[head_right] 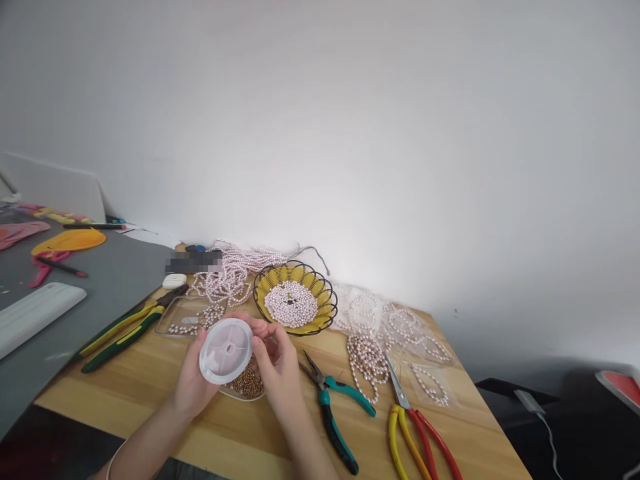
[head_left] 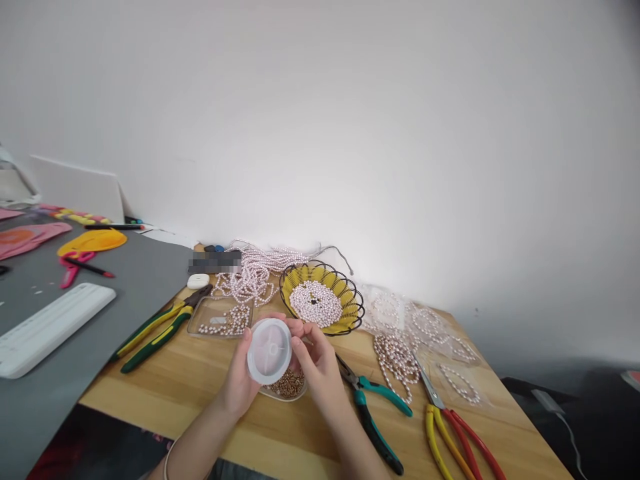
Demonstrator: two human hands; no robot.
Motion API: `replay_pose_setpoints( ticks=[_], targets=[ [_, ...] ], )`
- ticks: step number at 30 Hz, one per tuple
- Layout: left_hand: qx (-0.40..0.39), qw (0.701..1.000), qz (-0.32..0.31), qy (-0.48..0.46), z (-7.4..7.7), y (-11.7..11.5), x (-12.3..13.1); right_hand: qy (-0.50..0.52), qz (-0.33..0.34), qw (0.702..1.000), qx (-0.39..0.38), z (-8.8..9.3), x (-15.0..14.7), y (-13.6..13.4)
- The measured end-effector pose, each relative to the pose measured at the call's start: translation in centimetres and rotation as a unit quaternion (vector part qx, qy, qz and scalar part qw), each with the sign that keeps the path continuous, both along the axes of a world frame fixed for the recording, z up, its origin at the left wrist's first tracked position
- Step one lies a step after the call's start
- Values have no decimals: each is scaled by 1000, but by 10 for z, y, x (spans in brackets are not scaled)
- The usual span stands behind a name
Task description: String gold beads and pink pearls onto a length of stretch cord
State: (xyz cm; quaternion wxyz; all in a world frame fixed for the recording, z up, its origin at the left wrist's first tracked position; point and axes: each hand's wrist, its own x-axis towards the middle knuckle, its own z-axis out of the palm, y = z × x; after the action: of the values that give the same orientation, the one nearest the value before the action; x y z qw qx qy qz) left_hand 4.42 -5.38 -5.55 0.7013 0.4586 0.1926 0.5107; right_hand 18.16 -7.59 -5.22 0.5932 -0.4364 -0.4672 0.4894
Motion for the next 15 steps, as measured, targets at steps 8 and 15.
replay_pose_setpoints(
  ticks=[8, 15],
  targets=[
    [215, 965, 31, 144, -3, -2, -4, -30, 4, 999, 16, -2, 14, -1],
    [164, 911, 174, 336, 6, 6, -42, 54, -10, 996, 72, -8, 21, -1]
  ],
)
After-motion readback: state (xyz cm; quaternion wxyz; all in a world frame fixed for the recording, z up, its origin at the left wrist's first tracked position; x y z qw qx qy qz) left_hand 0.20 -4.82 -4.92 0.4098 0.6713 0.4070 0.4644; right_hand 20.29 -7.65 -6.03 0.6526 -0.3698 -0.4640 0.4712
